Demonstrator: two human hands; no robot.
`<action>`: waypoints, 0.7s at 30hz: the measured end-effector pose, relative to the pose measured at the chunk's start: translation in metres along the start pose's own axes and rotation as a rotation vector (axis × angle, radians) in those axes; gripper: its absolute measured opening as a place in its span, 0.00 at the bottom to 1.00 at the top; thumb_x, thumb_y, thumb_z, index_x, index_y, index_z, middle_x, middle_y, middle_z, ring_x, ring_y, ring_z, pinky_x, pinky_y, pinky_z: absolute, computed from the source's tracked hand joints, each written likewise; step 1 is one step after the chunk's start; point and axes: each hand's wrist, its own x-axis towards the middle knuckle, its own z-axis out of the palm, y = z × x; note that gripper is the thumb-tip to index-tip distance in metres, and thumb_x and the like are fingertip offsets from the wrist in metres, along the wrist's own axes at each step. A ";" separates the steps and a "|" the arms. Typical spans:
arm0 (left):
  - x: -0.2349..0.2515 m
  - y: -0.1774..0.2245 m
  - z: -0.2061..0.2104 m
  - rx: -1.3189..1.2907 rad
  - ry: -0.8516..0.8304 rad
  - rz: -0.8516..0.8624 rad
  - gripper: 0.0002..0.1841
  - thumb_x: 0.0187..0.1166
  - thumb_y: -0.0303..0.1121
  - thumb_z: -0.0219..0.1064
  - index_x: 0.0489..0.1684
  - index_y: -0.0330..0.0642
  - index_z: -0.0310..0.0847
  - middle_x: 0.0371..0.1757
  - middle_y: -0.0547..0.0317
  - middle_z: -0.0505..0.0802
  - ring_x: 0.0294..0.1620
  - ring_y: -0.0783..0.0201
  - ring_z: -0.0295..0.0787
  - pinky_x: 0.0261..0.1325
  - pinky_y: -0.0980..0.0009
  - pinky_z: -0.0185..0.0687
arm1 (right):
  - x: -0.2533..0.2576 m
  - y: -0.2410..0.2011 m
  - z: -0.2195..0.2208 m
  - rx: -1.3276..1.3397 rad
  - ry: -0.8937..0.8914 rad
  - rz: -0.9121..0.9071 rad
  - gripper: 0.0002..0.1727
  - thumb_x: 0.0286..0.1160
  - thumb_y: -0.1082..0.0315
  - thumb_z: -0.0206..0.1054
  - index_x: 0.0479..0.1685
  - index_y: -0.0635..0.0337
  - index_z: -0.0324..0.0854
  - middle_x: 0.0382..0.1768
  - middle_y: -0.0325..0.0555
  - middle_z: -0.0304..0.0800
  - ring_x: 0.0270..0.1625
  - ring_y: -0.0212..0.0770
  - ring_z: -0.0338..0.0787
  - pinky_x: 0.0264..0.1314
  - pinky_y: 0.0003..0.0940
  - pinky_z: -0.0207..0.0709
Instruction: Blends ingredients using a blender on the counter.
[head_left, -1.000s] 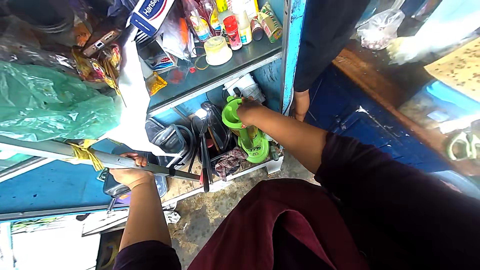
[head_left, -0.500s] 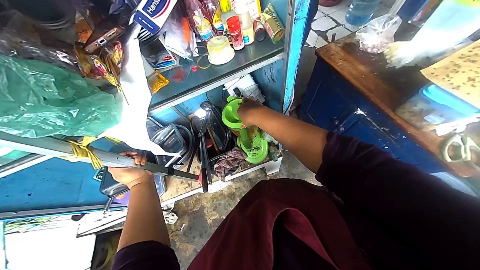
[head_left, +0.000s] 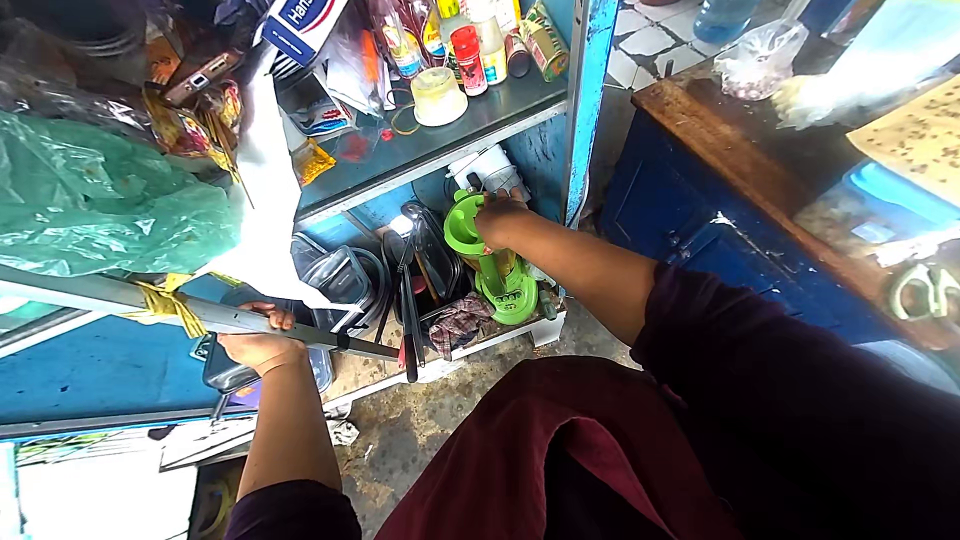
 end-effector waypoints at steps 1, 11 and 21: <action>0.000 0.000 0.000 -0.002 -0.001 0.001 0.37 0.93 0.47 0.14 0.31 0.45 0.74 0.12 0.69 0.75 0.09 0.72 0.68 0.16 0.77 0.68 | 0.000 -0.001 0.000 0.021 -0.004 0.009 0.39 0.74 0.53 0.77 0.81 0.67 0.73 0.92 0.66 0.55 0.90 0.70 0.57 0.84 0.73 0.54; 0.000 -0.002 -0.003 -0.038 -0.024 -0.002 0.36 0.92 0.47 0.13 0.33 0.48 0.74 0.15 0.71 0.78 0.11 0.74 0.69 0.18 0.79 0.68 | 0.000 0.001 0.003 0.119 0.011 0.037 0.45 0.70 0.56 0.81 0.84 0.71 0.68 0.91 0.68 0.53 0.88 0.73 0.59 0.75 0.70 0.70; -0.005 0.005 0.000 -0.075 -0.033 -0.061 0.27 0.92 0.41 0.23 0.36 0.50 0.72 0.22 0.71 0.83 0.16 0.75 0.72 0.22 0.76 0.72 | 0.017 0.021 0.017 -0.012 0.078 -0.125 0.46 0.76 0.51 0.77 0.87 0.71 0.64 0.91 0.76 0.52 0.91 0.74 0.57 0.90 0.71 0.47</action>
